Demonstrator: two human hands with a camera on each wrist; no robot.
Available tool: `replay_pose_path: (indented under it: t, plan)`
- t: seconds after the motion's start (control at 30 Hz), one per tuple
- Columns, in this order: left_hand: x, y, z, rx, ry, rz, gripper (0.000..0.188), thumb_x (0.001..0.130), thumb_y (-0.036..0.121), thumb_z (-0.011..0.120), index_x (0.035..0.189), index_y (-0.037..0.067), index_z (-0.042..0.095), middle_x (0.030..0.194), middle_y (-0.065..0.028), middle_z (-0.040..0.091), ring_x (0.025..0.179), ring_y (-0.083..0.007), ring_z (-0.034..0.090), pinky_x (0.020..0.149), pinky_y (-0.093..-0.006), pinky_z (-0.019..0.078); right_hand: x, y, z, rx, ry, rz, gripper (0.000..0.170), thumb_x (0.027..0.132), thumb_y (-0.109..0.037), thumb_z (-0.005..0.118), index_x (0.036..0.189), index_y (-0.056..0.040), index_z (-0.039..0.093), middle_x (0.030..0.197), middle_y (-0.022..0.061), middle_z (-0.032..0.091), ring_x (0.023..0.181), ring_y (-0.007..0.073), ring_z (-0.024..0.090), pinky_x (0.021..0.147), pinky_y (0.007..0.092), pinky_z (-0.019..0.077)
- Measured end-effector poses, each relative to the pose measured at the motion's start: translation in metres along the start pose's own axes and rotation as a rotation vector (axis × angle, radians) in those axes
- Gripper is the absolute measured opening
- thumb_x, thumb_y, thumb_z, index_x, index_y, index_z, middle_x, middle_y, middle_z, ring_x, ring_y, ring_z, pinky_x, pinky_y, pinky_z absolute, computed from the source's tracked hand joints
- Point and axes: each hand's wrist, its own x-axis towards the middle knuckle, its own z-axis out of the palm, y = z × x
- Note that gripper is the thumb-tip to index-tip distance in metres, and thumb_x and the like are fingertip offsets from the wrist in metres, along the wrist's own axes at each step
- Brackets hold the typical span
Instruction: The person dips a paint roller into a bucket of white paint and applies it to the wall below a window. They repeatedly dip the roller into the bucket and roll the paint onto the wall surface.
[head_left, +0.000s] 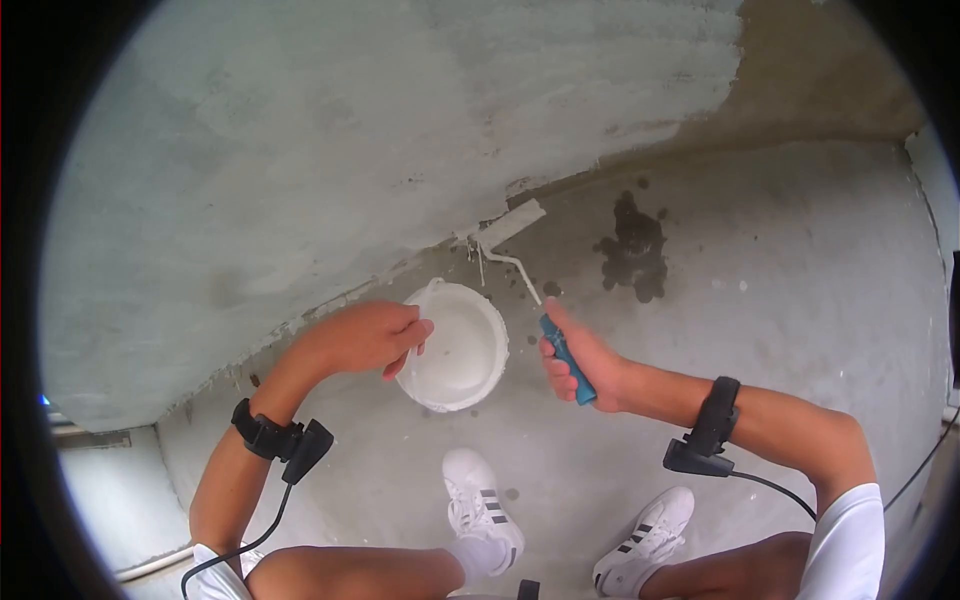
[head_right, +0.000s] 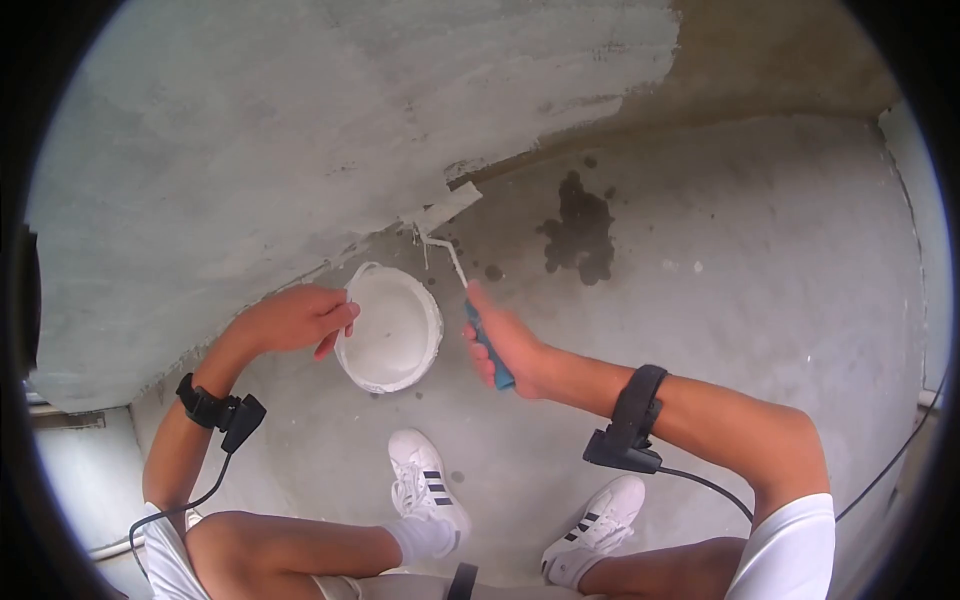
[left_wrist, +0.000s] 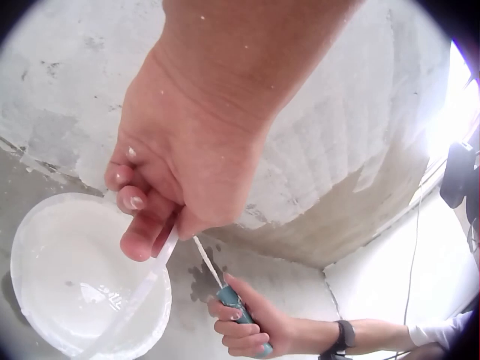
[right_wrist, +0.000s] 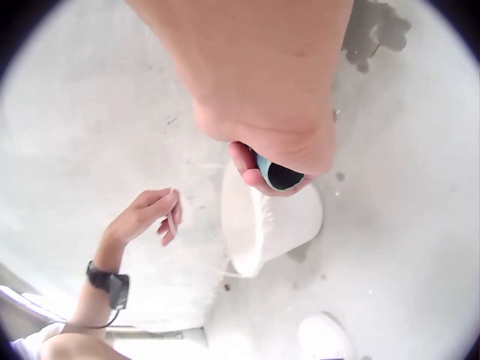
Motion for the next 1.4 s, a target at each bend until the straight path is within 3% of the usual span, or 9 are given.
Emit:
replay_pose_path:
  t: [0.13,0.33,0.47,0.6,0.83,0.93,1.1,1.27,1.4]
  plan:
    - [0.000,-0.002,-0.001,-0.010,-0.009,0.006,0.043,0.104,0.035,0.038,0.088,0.005,0.064,0.058,-0.0016,0.061,0.069,-0.0167,0.058,0.074,-0.0324,0.0453,0.002,-0.018,-0.006,0.051,-0.111,-0.092,0.050,0.100,-0.061,0.035,0.083,-0.0146,0.041,0.060,-0.0049,0.036,0.046,0.0100,0.033,0.044,0.0283,0.0303]
    - [0.002,-0.014,0.004,-0.033,-0.010,0.031,0.042,0.104,0.034,0.038,0.087,0.005,0.064,0.057,-0.0019,0.061,0.069,-0.0175,0.058,0.074,-0.0321,0.0452,0.017,-0.054,0.027,0.290,-0.022,-0.035,0.046,0.105,-0.053,0.034,0.080,-0.0149,0.042,0.057,-0.0069,0.034,0.043,0.0071,0.031,0.041,0.0259,0.0287]
    - [0.000,-0.011,0.001,-0.025,-0.012,0.020,0.042,0.103,0.034,0.039,0.086,0.005,0.064,0.058,-0.0019,0.062,0.068,-0.0178,0.058,0.074,-0.0322,0.0457,0.066,-0.045,0.007,0.177,0.050,-0.066,0.046,0.105,-0.053,0.035,0.082,-0.0141,0.042,0.057,-0.0072,0.033,0.044,0.0063,0.032,0.042,0.0256,0.0287]
    - [0.003,-0.019,0.007,-0.022,0.024,0.055,0.043,0.102,0.034,0.038,0.085,0.006,0.066,0.058,-0.0015,0.063,0.067,-0.0202,0.059,0.071,-0.0346,0.0469,0.057,-0.037,0.002,0.124,0.054,-0.088,0.046,0.105,-0.053,0.033,0.083,-0.0140,0.041,0.057,-0.0070,0.032,0.045,0.0069,0.032,0.043,0.0261,0.0288]
    - [-0.002,-0.010,0.008,-0.079,-0.030,0.068,0.042,0.103,0.034,0.039,0.086,0.004,0.064,0.060,-0.0013,0.064,0.068,-0.0163,0.059,0.075,-0.0324,0.0467,-0.043,-0.068,0.030,0.196,0.020,-0.091,0.035,0.104,-0.042,0.038,0.087,-0.0132,0.045,0.060,-0.0056,0.040,0.045,0.0077,0.034,0.042,0.0260,0.0297]
    - [-0.005,-0.011,0.009,-0.097,-0.056,0.126,0.043,0.103,0.035,0.038,0.087,0.004,0.064,0.060,-0.0013,0.063,0.068,-0.0160,0.058,0.075,-0.0322,0.0467,-0.026,-0.052,0.026,0.079,0.015,-0.238,0.031,0.102,-0.038,0.041,0.089,-0.0115,0.047,0.062,-0.0042,0.043,0.045,0.0077,0.036,0.043,0.0260,0.0309]
    - [-0.004,-0.019,0.012,-0.155,-0.057,0.093,0.045,0.103,0.036,0.037,0.087,0.004,0.064,0.057,-0.0015,0.062,0.066,-0.0162,0.057,0.074,-0.0323,0.0466,0.029,-0.028,-0.013,-0.192,0.187,-0.325,0.034,0.103,-0.040,0.041,0.089,-0.0096,0.047,0.063,-0.0015,0.044,0.045,0.0099,0.039,0.043,0.0276,0.0340]
    - [-0.004,-0.020,0.016,-0.177,-0.008,0.044,0.043,0.103,0.035,0.037,0.088,0.005,0.066,0.055,-0.0019,0.061,0.064,-0.0169,0.058,0.070,-0.0339,0.0470,0.012,-0.075,-0.047,-0.230,0.136,-0.123,0.034,0.102,-0.040,0.043,0.089,-0.0100,0.048,0.062,-0.0023,0.045,0.044,0.0092,0.039,0.042,0.0272,0.0319]
    - [-0.005,-0.020,0.008,-0.156,0.017,0.069,0.044,0.103,0.034,0.035,0.087,0.006,0.064,0.055,-0.0004,0.060,0.064,-0.0175,0.059,0.069,-0.0345,0.0471,-0.026,-0.132,-0.049,-0.449,0.101,0.052,0.032,0.103,-0.039,0.042,0.088,-0.0108,0.047,0.059,-0.0047,0.041,0.044,0.0072,0.036,0.042,0.0261,0.0289]
